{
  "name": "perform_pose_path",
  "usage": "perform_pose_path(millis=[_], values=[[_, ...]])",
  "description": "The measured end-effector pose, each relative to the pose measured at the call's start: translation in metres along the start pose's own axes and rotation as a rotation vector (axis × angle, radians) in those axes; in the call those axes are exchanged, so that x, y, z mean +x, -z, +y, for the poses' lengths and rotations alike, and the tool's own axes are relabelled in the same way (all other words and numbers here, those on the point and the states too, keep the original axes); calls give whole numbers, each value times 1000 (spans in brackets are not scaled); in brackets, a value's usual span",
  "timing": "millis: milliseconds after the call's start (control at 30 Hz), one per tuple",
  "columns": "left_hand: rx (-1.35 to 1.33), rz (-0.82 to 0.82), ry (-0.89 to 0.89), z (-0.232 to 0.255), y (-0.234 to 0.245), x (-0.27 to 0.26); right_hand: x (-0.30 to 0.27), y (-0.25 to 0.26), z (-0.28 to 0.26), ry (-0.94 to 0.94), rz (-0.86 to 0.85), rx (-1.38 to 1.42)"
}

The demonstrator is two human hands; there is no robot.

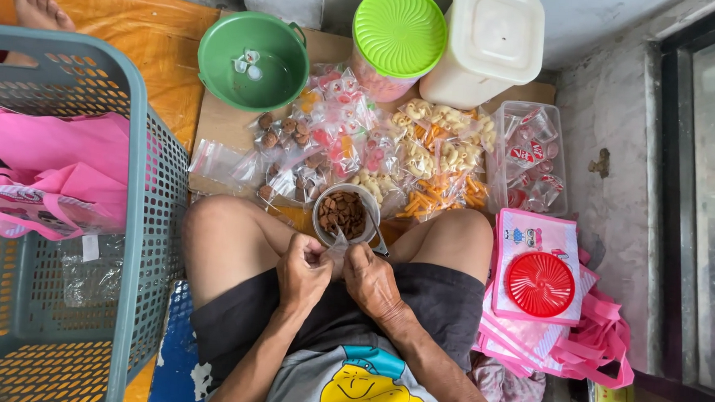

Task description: The person places small snacks into plastic bags using tongs and by hand, then seals the bags.

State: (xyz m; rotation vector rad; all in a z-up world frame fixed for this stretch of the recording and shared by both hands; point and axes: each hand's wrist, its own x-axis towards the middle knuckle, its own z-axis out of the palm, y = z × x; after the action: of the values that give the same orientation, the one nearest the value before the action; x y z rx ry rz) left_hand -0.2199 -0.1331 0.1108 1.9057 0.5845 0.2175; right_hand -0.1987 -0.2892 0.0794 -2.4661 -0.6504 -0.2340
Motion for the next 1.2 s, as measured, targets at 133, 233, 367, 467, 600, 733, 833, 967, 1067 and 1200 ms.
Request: perform_pose_path(millis=[133, 233, 367, 467, 600, 733, 833, 967, 1067, 1200], values=[[-29, 17, -22, 13, 0, 1, 16, 33, -25, 90, -103, -90], [87, 48, -255, 11, 0, -1, 9, 14, -11, 7, -81, -120], [256, 70, -672, 12, -3, -7, 1, -9, 5, -229, -36, 108], [68, 87, -497, 21, 3, -9, 21, 20, -29, -555, -22, 439], [-377, -113, 286, 1, -1, -7, 38, 34, -31, -832, 156, 791], [-760, -319, 539, 31, -7, -11, 28, 26, -27, -784, 146, 861], [-1044, -283, 538, 14, -18, -1, 25, 23, -36, -636, -35, 916], [-1070, -129, 712, 11, -17, 7, 34, 32, -49, -393, -121, 723], [-1075, -44, 792, -4, -15, 18, 39, 50, -48, -292, -98, 534], [-1147, 51, 834, -38, -18, 44, 48, 62, -17, -148, -31, -43]])
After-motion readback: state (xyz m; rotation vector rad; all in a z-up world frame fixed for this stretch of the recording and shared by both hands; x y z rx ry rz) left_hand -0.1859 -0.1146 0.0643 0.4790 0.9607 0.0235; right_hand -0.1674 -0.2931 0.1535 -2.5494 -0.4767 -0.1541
